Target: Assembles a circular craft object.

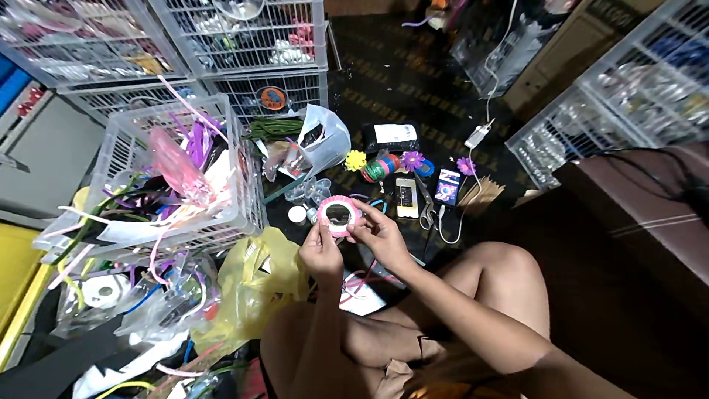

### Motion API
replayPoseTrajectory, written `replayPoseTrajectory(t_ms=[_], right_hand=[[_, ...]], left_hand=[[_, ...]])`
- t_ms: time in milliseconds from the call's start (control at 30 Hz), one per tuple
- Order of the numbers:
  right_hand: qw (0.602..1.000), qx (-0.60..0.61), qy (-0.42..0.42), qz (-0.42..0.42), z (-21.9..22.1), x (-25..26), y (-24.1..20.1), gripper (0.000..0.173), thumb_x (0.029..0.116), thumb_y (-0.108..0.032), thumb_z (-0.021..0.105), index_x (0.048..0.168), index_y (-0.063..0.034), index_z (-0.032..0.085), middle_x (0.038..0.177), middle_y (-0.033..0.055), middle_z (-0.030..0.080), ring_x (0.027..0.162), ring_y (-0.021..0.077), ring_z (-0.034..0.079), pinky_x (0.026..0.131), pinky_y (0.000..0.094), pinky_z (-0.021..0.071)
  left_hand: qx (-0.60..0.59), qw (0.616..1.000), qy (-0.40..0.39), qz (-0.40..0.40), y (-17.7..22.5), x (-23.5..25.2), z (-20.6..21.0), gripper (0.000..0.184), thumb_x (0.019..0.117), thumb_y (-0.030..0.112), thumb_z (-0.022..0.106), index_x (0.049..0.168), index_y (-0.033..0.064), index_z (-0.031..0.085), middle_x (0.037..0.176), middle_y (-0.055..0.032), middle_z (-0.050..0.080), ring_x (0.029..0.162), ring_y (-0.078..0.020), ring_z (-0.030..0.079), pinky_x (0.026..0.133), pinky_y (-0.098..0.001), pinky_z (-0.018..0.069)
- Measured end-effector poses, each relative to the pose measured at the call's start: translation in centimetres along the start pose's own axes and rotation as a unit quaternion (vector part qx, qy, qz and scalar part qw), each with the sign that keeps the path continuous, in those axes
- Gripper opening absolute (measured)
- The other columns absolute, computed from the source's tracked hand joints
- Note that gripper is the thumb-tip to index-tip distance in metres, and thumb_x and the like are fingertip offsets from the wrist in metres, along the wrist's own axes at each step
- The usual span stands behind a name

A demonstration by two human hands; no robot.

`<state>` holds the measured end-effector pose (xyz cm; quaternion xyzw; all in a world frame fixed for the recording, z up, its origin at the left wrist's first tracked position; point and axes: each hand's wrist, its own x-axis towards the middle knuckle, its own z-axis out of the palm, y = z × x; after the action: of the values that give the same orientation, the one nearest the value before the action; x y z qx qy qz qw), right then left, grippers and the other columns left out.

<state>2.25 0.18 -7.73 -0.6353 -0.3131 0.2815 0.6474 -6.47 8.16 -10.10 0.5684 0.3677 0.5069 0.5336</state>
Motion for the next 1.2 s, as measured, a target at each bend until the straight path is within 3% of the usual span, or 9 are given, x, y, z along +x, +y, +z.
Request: replayPoseTrajectory(t_ms=[167,267,433,600,700,767,933,1100,1200], right_hand=[[1.0,0.005,-0.005,0.025,-1.2,0.6,-0.6,0.052,0.0983,-0.001,0.064,0.149,-0.0061,0.051,0.1,0.011,0.073,0.085,0.016,0.073,0.082,0.0327,0.0636],[0.998,-0.007,-0.042,0.037,-2.3,1.0,-1.1,0.051,0.0996,-0.001,0.062,0.149,-0.006,0.05,0.103,0.0113,0.072,0.088,0.0162,0.073,0.084,0.0334,0.0632],[0.989,-0.078,-0.125,0.029,-3.6,1.9,-1.4,0.045,0.1036,-0.006,0.057,0.148,-0.0076,0.053,0.111,0.0109,0.071,0.088,0.0131,0.071,0.082,0.0307,0.061],[0.972,-0.16,-0.174,-0.011,-4.3,3.0,-1.9,0.04,0.1074,-0.011,0.051,0.148,-0.0099,0.054,0.123,0.0096,0.069,0.086,0.0104,0.068,0.078,0.0282,0.0581],[0.951,-0.211,-0.22,-0.051,-4.4,3.6,-1.9,0.037,0.1081,-0.011,0.048,0.143,-0.0082,0.059,0.136,0.0084,0.066,0.102,0.0115,0.069,0.09,0.031,0.0566],[0.951,-0.224,-0.202,-0.067,-3.7,3.6,-1.5,0.036,0.1051,-0.013,0.056,0.14,-0.0063,0.062,0.13,0.0113,0.068,0.109,0.0169,0.069,0.098,0.0371,0.0554],[0.959,-0.232,-0.121,-0.108,-1.7,3.9,-0.1,0.024,0.0994,-0.014,0.067,0.121,-0.004,0.072,0.104,0.0112,0.074,0.085,0.0176,0.072,0.08,0.0374,0.0606],[0.966,-0.189,-0.124,-0.124,-1.1,3.9,1.4,0.033,0.1079,-0.019,0.05,0.13,-0.0032,0.069,0.128,0.0131,0.067,0.115,0.0193,0.066,0.102,0.039,0.0526],[0.954,-0.275,-0.108,-0.05,-0.8,1.5,4.1,0.026,0.1061,-0.018,0.055,0.113,-0.0004,0.072,0.09,0.0125,0.073,0.076,0.0221,0.07,0.074,0.0448,0.0601]], left_hand=[[-0.049,0.992,-0.036,-0.108,1.2,0.5,-0.6,0.038,0.1111,0.02,0.043,0.104,-0.0074,0.069,0.084,-0.0091,0.073,0.074,-0.0113,0.074,0.072,-0.0292,0.0639],[-0.095,0.973,-0.082,-0.195,2.3,1.4,-1.4,0.062,0.1137,0.038,0.02,0.13,-0.0065,0.059,0.11,-0.0148,0.071,0.091,-0.0166,0.072,0.082,-0.0333,0.0599],[-0.086,0.968,-0.164,-0.17,2.0,1.8,-2.0,0.024,0.1042,0.009,0.058,0.124,-0.0036,0.064,0.097,-0.0099,0.074,0.08,-0.0148,0.074,0.072,-0.0314,0.0639],[-0.096,0.949,-0.208,-0.215,2.3,2.0,-2.3,0.027,0.1,0.0,0.061,0.127,-0.0036,0.06,0.099,-0.0112,0.074,0.084,-0.0162,0.074,0.075,-0.0319,0.0633],[-0.094,0.938,-0.24,-0.232,2.0,2.3,-2.8,0.031,0.1008,0.001,0.06,0.131,-0.0023,0.058,0.103,-0.0131,0.072,0.085,-0.018,0.073,0.075,-0.0343,0.0632],[-0.082,0.947,-0.226,-0.212,1.2,2.3,-2.6,0.027,0.1011,0.001,0.059,0.128,-0.0033,0.06,0.099,-0.0134,0.073,0.081,-0.0176,0.073,0.073,-0.0338,0.0633],[-0.068,0.958,-0.177,-0.214,1.0,2.0,-2.1,0.019,0.1013,0.004,0.06,0.119,-0.0018,0.061,0.098,-0.0114,0.071,0.082,-0.0167,0.072,0.074,-0.0344,0.0627],[-0.057,0.959,-0.115,-0.253,0.7,2.0,-2.8,0.028,0.1037,0.011,0.059,0.129,0.0032,0.052,0.109,-0.0135,0.065,0.088,-0.0196,0.07,0.075,-0.0381,0.0618],[-0.105,0.959,-0.051,-0.259,0.9,2.8,-3.6,0.035,0.1071,0.012,0.051,0.142,0.0132,0.047,0.13,-0.0123,0.058,0.104,-0.0232,0.067,0.081,-0.0421,0.0606]])
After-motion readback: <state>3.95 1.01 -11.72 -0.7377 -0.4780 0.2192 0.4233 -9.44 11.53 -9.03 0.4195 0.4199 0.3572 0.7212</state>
